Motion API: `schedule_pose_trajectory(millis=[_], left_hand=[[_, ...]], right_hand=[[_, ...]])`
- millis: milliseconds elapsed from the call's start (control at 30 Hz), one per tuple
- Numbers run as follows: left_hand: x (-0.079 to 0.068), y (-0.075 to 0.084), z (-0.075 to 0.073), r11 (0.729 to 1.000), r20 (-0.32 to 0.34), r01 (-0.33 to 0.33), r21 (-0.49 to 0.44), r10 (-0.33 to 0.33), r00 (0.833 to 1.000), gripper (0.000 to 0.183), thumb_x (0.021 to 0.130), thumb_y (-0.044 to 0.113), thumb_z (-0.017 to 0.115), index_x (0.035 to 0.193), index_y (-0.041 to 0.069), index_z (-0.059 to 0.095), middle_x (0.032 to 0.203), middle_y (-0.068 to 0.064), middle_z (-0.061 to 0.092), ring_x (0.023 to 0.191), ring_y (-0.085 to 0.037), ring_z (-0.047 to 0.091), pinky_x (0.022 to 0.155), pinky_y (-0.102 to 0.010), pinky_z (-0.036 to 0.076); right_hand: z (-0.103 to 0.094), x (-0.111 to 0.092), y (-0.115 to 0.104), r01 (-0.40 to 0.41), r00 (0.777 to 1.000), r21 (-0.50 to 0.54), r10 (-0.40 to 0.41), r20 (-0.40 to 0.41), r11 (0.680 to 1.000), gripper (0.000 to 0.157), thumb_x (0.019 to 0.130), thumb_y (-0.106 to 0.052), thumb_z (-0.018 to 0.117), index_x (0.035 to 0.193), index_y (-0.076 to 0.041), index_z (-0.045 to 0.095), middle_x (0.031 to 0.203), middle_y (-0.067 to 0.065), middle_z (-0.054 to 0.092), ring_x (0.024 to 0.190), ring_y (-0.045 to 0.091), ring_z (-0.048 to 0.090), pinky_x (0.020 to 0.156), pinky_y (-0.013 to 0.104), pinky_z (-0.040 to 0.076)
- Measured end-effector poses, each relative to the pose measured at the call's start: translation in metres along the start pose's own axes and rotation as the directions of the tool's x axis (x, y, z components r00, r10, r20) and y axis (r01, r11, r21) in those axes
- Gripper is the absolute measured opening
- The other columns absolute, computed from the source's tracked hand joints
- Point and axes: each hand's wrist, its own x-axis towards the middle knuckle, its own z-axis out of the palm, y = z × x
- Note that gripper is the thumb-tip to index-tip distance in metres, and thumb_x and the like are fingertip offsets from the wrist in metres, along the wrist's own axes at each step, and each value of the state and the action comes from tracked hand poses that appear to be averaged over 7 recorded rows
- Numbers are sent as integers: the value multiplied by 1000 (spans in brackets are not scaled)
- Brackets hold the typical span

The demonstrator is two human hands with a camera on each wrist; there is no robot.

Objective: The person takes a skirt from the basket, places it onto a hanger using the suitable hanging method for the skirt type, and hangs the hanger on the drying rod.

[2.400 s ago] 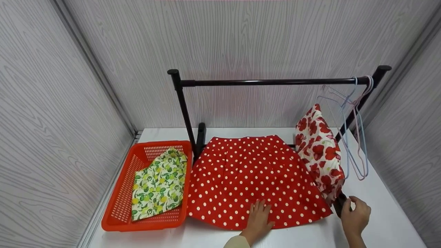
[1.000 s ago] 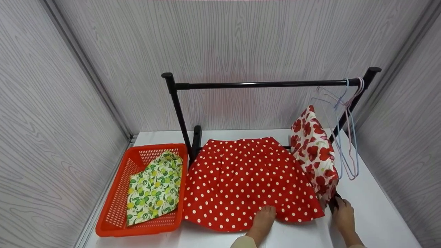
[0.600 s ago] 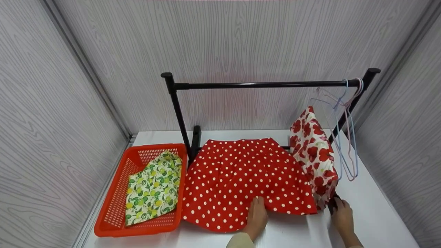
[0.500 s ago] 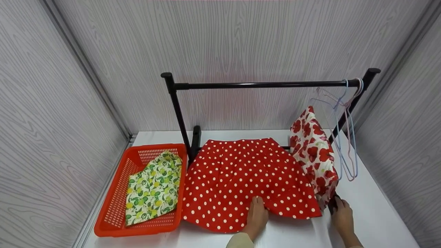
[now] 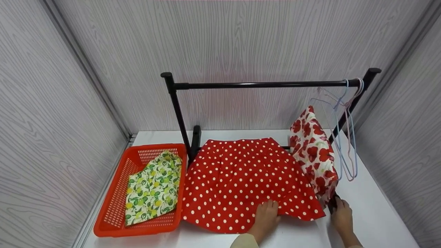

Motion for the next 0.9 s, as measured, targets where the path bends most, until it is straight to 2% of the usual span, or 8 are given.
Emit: schedule_pose_trajectory(millis=[133,267,333,400,500,600,700,900], left_hand=[[4,10,1,994,-123,-52,100,65,990,27,80,34,70,99,18,60,87,5,65,76,-6,64,62,-17,50],[8,14,-2,988,-100,112,-110,-124,987,23,82,21,69,101,16,59,89,3,63,82,-9,65,68,-20,53],[11,12,-5,915,-17,287,-283,-304,953,19,84,17,66,100,14,56,90,1,59,87,-11,63,74,-22,52],[15,8,-7,792,62,439,-424,-458,887,15,86,15,63,98,12,55,91,-1,58,92,-15,60,80,-28,51],[17,0,-5,627,105,523,-577,-578,809,11,86,13,62,94,10,54,89,-2,57,90,-17,57,80,-33,48],[17,-8,-2,564,59,480,-672,-605,794,8,84,11,64,86,9,57,83,-1,61,82,-15,58,74,-29,48],[17,-13,1,575,-54,402,-713,-616,786,9,85,15,66,84,9,60,81,-1,64,78,-14,60,71,-26,48],[15,-21,4,505,-88,411,-759,-705,704,11,90,20,59,92,10,54,83,1,60,86,-15,60,76,-28,47]], right_hand=[[2,0,0,0,1000,22,-1,21,1000,42,92,5,39,131,17,31,124,41,36,115,54,39,97,60,35],[3,1,2,28,999,37,-28,19,999,41,91,6,39,130,18,32,124,42,36,116,54,38,98,60,33],[4,1,3,54,999,30,-54,7,998,41,90,7,39,129,19,32,123,42,37,115,54,39,98,60,33],[3,1,4,76,997,21,-75,-6,997,41,90,7,40,128,19,32,122,42,38,114,55,40,97,60,34],[2,1,4,63,998,11,-63,3,998,44,91,6,40,131,20,28,123,43,36,115,55,39,98,59,34],[0,2,5,19,999,23,-19,30,1000,47,92,5,38,134,20,23,127,43,33,119,55,36,100,59,32],[-1,2,5,-14,999,27,12,49,1000,49,92,5,38,135,20,21,129,43,31,121,55,33,101,59,30],[-4,3,4,-10,998,21,9,61,1000,49,92,5,39,135,21,22,127,44,32,119,55,34,101,59,31]])
